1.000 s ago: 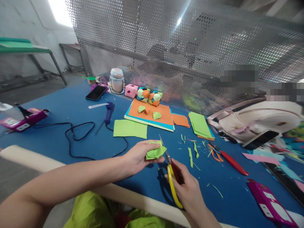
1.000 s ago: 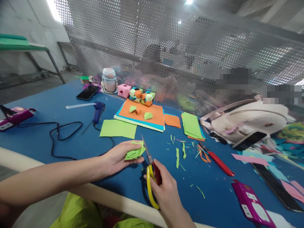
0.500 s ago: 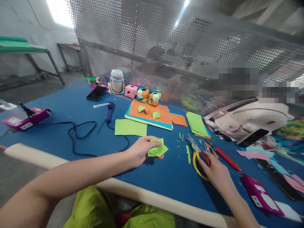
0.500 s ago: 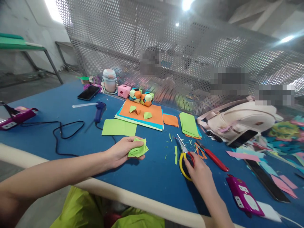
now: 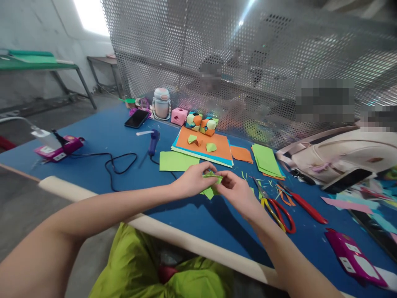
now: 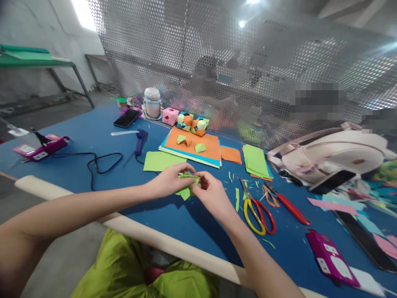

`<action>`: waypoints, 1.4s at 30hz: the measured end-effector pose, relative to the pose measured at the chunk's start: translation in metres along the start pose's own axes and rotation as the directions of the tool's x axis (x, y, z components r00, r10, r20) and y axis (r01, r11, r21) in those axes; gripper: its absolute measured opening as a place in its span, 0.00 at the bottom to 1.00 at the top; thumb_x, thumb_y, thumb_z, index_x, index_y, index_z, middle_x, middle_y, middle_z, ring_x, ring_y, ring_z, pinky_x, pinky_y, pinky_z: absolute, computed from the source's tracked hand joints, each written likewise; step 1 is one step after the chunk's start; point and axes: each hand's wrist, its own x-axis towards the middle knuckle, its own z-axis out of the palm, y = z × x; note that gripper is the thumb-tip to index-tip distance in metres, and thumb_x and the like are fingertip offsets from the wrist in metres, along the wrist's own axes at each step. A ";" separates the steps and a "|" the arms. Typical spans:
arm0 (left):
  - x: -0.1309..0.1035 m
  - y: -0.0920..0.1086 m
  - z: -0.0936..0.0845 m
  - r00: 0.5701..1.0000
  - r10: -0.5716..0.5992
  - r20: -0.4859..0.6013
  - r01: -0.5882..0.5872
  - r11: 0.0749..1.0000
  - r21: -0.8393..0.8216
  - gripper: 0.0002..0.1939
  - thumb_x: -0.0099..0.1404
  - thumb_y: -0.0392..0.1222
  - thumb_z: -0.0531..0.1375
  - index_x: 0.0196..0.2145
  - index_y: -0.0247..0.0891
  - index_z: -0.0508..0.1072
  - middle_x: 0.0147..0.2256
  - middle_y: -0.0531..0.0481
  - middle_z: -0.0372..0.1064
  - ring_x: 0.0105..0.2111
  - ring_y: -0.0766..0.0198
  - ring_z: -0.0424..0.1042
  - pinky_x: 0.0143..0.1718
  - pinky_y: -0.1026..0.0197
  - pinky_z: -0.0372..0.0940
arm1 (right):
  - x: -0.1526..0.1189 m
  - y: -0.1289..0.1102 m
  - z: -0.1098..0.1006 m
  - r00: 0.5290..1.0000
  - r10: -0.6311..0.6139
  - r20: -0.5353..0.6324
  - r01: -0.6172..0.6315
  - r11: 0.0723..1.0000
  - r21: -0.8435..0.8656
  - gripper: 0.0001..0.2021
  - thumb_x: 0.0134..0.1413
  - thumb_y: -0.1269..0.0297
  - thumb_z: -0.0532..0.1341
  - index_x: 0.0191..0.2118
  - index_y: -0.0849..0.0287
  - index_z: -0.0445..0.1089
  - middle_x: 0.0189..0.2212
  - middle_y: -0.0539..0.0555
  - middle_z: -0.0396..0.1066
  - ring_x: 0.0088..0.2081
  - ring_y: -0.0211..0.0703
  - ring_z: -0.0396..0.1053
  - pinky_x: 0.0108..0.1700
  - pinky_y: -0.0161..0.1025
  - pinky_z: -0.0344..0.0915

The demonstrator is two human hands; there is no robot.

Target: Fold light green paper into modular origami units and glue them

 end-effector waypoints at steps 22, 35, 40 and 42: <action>-0.005 -0.067 -0.097 0.929 -0.355 -0.101 0.245 0.797 -0.552 0.04 0.52 0.37 0.60 0.27 0.33 0.71 0.24 0.51 0.69 0.22 0.70 0.66 0.25 0.67 0.61 | 0.111 0.008 0.057 0.952 -0.303 0.031 0.301 0.919 -0.255 0.11 0.50 0.58 0.56 0.35 0.61 0.67 0.35 0.59 0.70 0.39 0.50 0.67 0.44 0.50 0.62; -0.019 -0.100 -0.138 0.910 -0.393 0.131 0.402 0.762 -0.508 0.07 0.51 0.40 0.61 0.27 0.32 0.72 0.24 0.54 0.69 0.22 0.71 0.64 0.25 0.68 0.57 | 0.139 0.024 0.091 0.649 -0.291 0.703 0.749 0.404 -0.525 0.23 0.59 0.51 0.51 0.57 0.54 0.60 0.61 0.59 0.54 0.61 0.53 0.51 0.58 0.55 0.50; -0.022 -0.112 -0.136 0.863 -0.462 0.202 0.481 0.631 -0.609 0.09 0.50 0.40 0.63 0.27 0.31 0.71 0.24 0.50 0.71 0.23 0.68 0.67 0.27 0.66 0.61 | 0.109 0.037 0.039 0.754 -0.266 0.600 0.653 0.394 -0.646 0.21 0.59 0.54 0.52 0.55 0.55 0.64 0.57 0.60 0.61 0.57 0.52 0.59 0.54 0.52 0.59; -0.023 -0.111 -0.135 0.866 -0.448 0.223 0.481 0.624 -0.616 0.09 0.50 0.39 0.63 0.28 0.30 0.72 0.25 0.49 0.71 0.23 0.68 0.68 0.27 0.66 0.61 | 0.103 0.033 0.033 0.791 -0.270 0.550 0.612 0.386 -0.691 0.16 0.59 0.55 0.53 0.48 0.55 0.70 0.50 0.60 0.68 0.50 0.53 0.65 0.50 0.53 0.62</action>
